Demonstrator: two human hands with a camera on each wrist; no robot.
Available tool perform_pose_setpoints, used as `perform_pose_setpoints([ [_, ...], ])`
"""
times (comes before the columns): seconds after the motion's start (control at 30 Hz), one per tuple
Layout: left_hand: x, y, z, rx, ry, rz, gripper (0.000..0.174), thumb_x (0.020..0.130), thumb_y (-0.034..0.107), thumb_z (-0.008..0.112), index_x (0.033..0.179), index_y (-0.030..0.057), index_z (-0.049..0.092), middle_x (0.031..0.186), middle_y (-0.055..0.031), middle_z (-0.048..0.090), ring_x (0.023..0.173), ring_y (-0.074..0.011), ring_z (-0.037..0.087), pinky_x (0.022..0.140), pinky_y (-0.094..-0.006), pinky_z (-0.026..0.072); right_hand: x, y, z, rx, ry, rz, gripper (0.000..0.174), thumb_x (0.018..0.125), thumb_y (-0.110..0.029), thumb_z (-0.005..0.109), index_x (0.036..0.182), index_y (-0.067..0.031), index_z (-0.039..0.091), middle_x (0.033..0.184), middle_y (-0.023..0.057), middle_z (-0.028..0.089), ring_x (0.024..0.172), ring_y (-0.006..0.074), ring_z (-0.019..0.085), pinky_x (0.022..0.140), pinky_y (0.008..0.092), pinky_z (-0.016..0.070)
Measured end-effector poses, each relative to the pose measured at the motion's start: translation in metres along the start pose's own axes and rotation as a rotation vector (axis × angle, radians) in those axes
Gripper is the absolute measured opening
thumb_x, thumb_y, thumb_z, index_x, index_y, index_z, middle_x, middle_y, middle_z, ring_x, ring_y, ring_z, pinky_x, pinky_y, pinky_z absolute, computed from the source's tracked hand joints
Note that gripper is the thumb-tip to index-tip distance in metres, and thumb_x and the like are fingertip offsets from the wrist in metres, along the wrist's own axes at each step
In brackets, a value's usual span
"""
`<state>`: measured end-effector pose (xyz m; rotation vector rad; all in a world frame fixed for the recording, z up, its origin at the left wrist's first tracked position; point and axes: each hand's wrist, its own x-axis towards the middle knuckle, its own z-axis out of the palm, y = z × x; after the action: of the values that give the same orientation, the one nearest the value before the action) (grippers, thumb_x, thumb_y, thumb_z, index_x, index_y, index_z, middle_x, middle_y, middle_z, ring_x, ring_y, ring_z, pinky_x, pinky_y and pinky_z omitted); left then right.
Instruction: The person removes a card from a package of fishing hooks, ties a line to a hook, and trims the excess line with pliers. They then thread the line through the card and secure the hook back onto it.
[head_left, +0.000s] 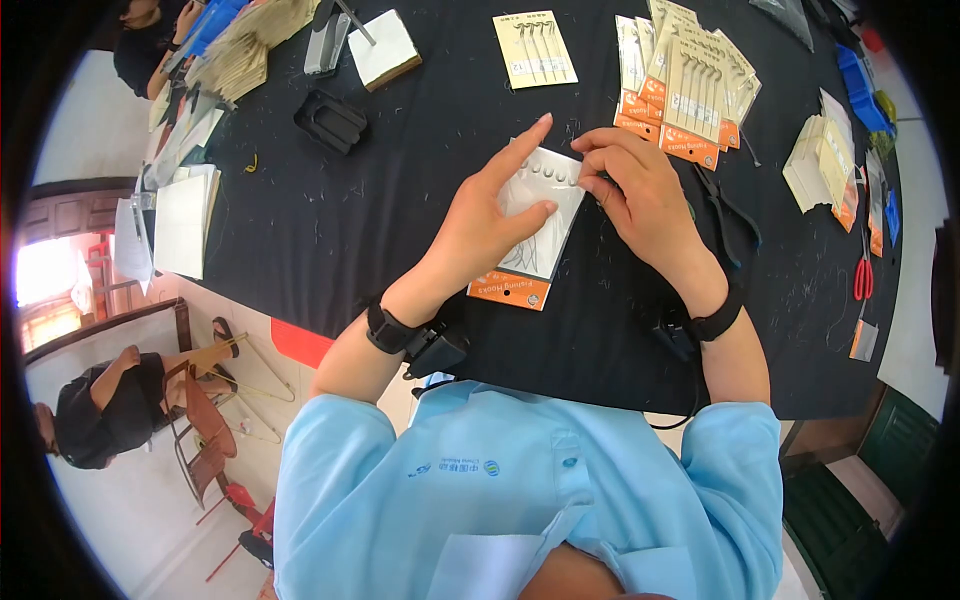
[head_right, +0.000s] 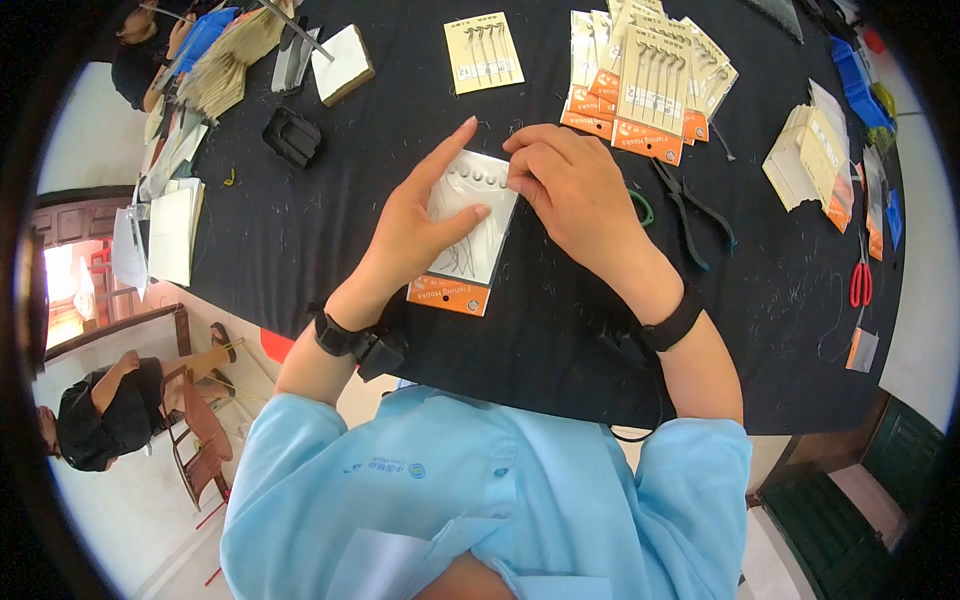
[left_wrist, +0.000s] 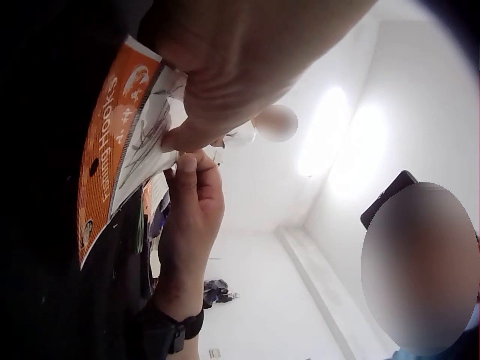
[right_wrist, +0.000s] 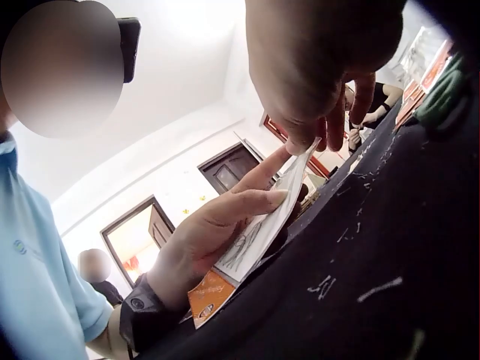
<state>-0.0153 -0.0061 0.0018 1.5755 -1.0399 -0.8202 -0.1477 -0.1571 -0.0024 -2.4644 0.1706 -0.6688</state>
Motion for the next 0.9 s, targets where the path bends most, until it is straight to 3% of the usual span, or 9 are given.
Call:
perform_pose_setpoints([
  [0.2,-0.0012,0.0026,-0.0002,-0.022,-0.027,-0.058,0.069,0.076,0.008,0.067,0.139,0.017,0.038,0.133,-0.0119,0.047,0.117,-0.0188,0.049,0.098,-0.031,0.0364,-0.0003,0.0012,0.0002,0.013,-0.007,0.007,0.007,0.079,-0.007,0.061,0.083,-0.0072,0.055,0.101,0.0037,0.06,0.09,0.0231,0.057,0.077,0.034,0.0408],
  [0.6,-0.0003,-0.0066,0.0022,0.034,-0.026,0.034,0.072,0.075,0.006,0.066,0.139,0.0153,0.037,0.134,-0.0127,0.045,0.117,-0.0187,0.048,0.097,-0.0307,0.0373,0.0009,-0.0016,-0.0006,0.035,0.011,0.035,0.009,0.079,-0.006,0.061,0.082,-0.0055,0.054,0.1,0.0054,0.06,0.087,0.024,0.057,0.076,0.0343,0.0413],
  [0.9,-0.0007,-0.0038,0.0028,0.019,-0.023,-0.008,0.071,0.075,0.006,0.066,0.139,0.0164,0.037,0.134,-0.0126,0.045,0.116,-0.0189,0.05,0.097,-0.0306,0.0381,0.0013,-0.0005,-0.0003,0.128,0.036,0.073,0.009,0.079,-0.004,0.06,0.083,-0.003,0.053,0.099,0.0087,0.059,0.086,0.0279,0.057,0.074,0.0349,0.0438],
])
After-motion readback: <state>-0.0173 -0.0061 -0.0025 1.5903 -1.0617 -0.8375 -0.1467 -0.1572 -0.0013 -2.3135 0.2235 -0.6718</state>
